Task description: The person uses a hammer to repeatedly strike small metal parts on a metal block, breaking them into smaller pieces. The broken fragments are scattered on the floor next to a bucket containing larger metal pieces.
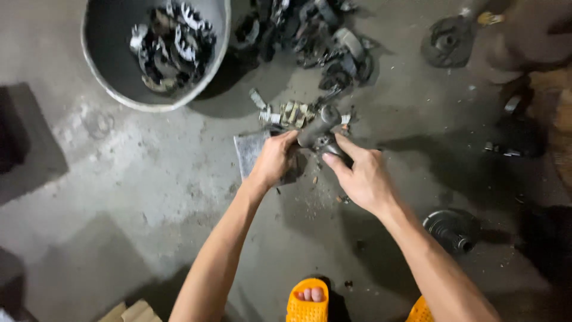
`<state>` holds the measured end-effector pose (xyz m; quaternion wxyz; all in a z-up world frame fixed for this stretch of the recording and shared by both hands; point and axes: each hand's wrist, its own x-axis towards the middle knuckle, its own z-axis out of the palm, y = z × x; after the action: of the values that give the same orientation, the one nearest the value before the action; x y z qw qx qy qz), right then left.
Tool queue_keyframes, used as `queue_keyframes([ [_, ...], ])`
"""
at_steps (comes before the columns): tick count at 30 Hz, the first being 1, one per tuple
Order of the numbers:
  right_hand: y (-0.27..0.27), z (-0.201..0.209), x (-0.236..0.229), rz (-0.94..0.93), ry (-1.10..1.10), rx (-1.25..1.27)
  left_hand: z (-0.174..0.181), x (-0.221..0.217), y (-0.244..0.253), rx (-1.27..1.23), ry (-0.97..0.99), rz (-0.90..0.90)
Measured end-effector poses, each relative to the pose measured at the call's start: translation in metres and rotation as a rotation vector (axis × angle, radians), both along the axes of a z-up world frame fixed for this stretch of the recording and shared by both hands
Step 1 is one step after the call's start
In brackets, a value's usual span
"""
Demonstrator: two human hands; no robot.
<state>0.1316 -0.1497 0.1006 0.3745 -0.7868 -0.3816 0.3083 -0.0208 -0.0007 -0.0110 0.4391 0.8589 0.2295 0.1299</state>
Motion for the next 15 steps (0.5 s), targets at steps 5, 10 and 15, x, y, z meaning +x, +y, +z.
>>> queue_keyframes([
  [5,-0.007,0.045,-0.001,-0.064,-0.022,0.078,-0.008,-0.011,-0.001,-0.085,-0.031,0.264],
  [10,-0.016,0.036,0.001,-0.195,0.150,0.177,0.019,-0.019,-0.029,-0.059,-0.102,0.444],
  [15,-0.030,0.013,-0.012,-0.258,0.390,0.037,-0.079,-0.017,-0.065,0.651,0.673,-0.151],
])
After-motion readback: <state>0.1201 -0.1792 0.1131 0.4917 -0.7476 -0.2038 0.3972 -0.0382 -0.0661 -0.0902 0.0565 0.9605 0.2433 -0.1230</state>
